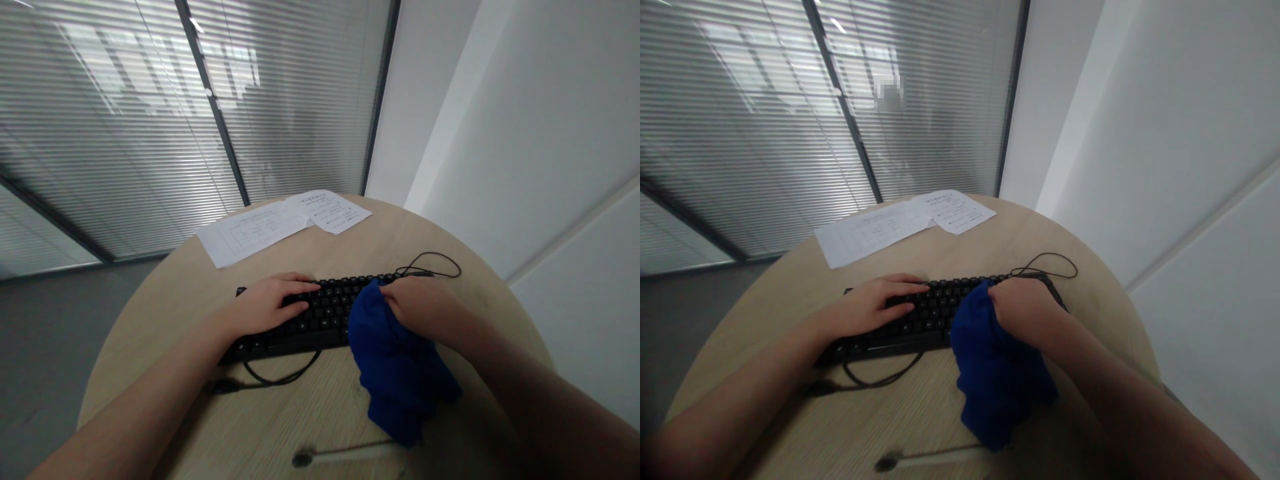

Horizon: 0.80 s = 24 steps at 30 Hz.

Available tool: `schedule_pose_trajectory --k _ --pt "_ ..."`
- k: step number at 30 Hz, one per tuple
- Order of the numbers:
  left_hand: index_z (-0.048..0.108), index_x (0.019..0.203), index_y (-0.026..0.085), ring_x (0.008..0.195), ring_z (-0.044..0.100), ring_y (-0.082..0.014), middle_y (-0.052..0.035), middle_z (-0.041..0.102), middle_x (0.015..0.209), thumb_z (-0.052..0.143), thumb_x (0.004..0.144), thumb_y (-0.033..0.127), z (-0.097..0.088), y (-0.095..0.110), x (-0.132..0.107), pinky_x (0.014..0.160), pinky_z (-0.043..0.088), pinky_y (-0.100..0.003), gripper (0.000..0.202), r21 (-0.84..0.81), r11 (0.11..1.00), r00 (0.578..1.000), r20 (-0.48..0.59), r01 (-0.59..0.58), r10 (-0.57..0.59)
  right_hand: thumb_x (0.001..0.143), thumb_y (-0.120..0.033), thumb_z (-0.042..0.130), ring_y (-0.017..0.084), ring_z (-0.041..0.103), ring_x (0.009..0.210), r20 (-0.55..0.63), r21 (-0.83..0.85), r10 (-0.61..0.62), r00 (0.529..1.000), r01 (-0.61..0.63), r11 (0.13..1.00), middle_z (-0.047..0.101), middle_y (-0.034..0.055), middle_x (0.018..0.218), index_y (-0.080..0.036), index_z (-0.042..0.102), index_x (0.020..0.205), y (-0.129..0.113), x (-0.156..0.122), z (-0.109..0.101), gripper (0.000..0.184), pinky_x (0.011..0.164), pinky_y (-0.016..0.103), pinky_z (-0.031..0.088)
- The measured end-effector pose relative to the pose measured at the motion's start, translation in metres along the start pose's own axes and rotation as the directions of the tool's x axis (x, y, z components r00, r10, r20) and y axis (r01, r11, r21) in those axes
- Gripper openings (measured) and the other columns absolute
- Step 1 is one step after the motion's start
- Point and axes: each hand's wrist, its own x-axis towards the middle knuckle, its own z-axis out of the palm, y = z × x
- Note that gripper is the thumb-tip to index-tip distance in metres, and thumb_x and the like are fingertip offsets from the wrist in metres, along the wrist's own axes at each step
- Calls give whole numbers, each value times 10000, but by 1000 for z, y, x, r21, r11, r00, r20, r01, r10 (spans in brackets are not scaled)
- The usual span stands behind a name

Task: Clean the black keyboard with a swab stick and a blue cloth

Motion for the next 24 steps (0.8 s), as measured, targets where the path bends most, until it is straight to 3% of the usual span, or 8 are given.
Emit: schedule_pose_trajectory --k 6,14,21,24 --pt "606 1363 290 1227 606 -241 -63 613 1394 534 971 308 -1 1 0 1080 454 -446 399 12 1000 1000 11 12 -12 1008 -273 336 248 732 852 -72 37 -84 994 87 996 764 110 951 -227 701 1126 -15 0 2 387 711 337 507" --pt "621 1344 301 1208 619 -243 -58 626 1381 537 969 313 1 -1 0 1064 469 -456 385 -3 1000 1000 -13 -7 7 993 -277 372 287 731 919 -17 -17 2 1000 -2 1000 770 137 991 -205 747 1001 -2 2 -1 383 756 381 520" --pt "617 1349 282 1228 608 -243 -71 615 1394 533 968 307 0 0 0 1075 460 -450 391 14 1000 1000 -1 -1 1 998 -259 345 253 732 896 -80 45 -90 993 94 995 767 126 983 -207 710 1116 -16 4 2 387 765 341 513" --pt "627 1339 296 1216 614 -240 -60 625 1381 539 964 307 1 -1 0 1068 466 -448 385 -2 1000 1000 -8 -10 10 985 -240 346 266 731 899 -58 14 -51 997 52 999 765 145 981 -195 736 1051 -13 3 0 398 771 357 517"
